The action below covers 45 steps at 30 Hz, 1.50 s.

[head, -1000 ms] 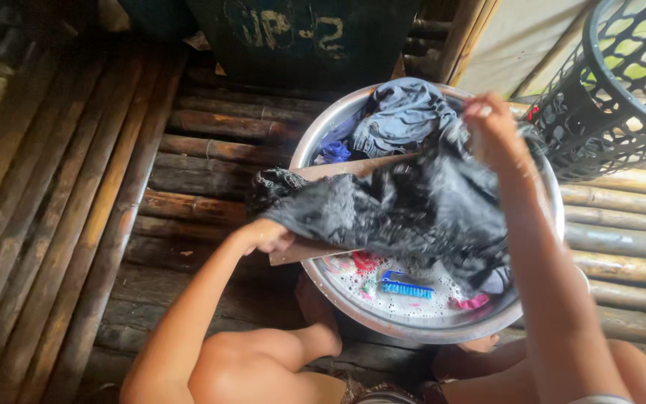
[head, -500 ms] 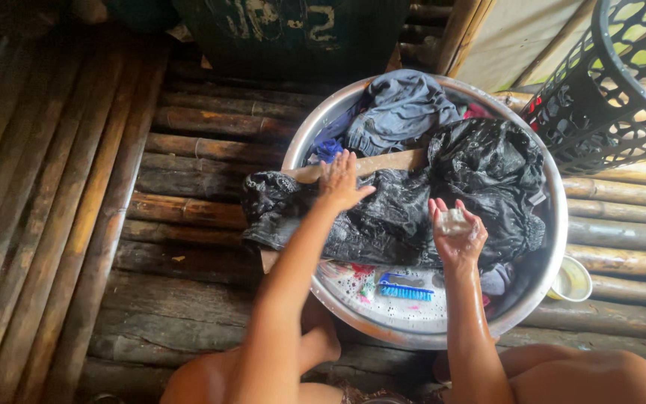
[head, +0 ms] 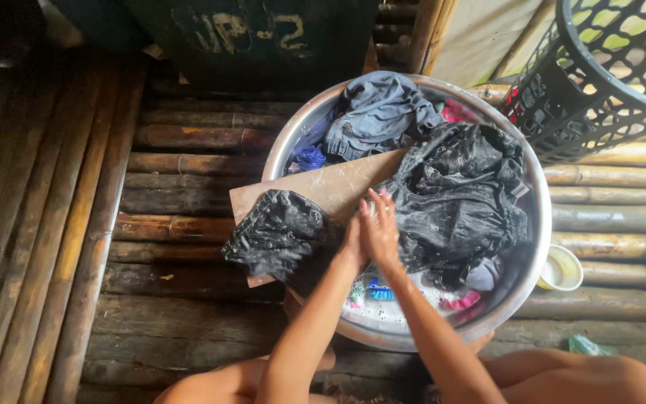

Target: The person hand-washes a dark garment in a metal basin filled with soapy water. They scrub the fabric with a blue brush, rinse it, and wring it out repeatedly.

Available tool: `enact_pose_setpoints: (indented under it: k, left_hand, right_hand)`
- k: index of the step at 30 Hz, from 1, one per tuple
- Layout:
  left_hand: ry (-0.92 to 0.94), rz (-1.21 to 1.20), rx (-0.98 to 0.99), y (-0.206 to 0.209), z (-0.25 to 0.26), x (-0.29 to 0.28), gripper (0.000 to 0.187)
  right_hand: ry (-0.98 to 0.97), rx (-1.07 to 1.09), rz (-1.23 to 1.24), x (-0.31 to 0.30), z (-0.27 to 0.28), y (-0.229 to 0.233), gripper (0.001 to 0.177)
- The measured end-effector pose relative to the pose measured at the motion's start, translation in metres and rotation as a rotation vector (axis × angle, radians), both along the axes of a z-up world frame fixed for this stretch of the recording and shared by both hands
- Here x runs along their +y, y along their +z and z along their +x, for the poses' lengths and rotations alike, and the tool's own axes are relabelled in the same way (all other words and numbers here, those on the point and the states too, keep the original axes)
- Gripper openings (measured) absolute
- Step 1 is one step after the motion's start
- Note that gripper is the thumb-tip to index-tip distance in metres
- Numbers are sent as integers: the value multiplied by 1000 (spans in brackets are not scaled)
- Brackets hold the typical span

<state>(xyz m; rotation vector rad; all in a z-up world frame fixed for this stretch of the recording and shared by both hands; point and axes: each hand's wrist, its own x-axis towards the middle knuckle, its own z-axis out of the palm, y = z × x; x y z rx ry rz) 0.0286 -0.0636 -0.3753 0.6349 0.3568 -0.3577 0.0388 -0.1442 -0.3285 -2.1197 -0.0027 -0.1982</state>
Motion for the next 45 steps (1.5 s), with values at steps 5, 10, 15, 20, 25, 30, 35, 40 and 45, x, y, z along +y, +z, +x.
enact_pose_setpoints:
  k: [5, 10, 15, 20, 25, 30, 35, 40, 45]
  left_hand:
    - [-127, -54, 56, -29, -27, -12, 66]
    - [-132, 96, -235, 0, -9, -3, 64]
    - [-293, -62, 56, 54, -18, -6, 60]
    - [-300, -168, -6, 87, -23, 24, 61]
    - [-312, -337, -174, 69, -15, 55, 62]
    - [-662, 44, -35, 17, 5, -13, 66]
    - [-448, -12, -19, 17, -9, -78, 71]
    - [-465, -132, -46, 58, -25, -68, 75]
    - [-438, 115, -123, 76, -1, -63, 69]
  right_hand:
    - [-208, -127, 90, -5, -18, 8, 37]
    - [-90, -283, -204, -4, -20, 33, 37]
    - [-254, 92, 71, -71, 40, 14, 46]
    - [-59, 220, 1397, -180, 52, -41, 24]
    - [-208, -3, 1608, -254, 20, -32, 41]
    - [-436, -9, 1462, -197, -24, -20, 43]
    - [-333, -313, 361, -120, -43, -28, 38]
    - [-420, -124, 321, -103, -29, 11, 38]
    - [-302, -221, 330, -57, -51, 33, 43]
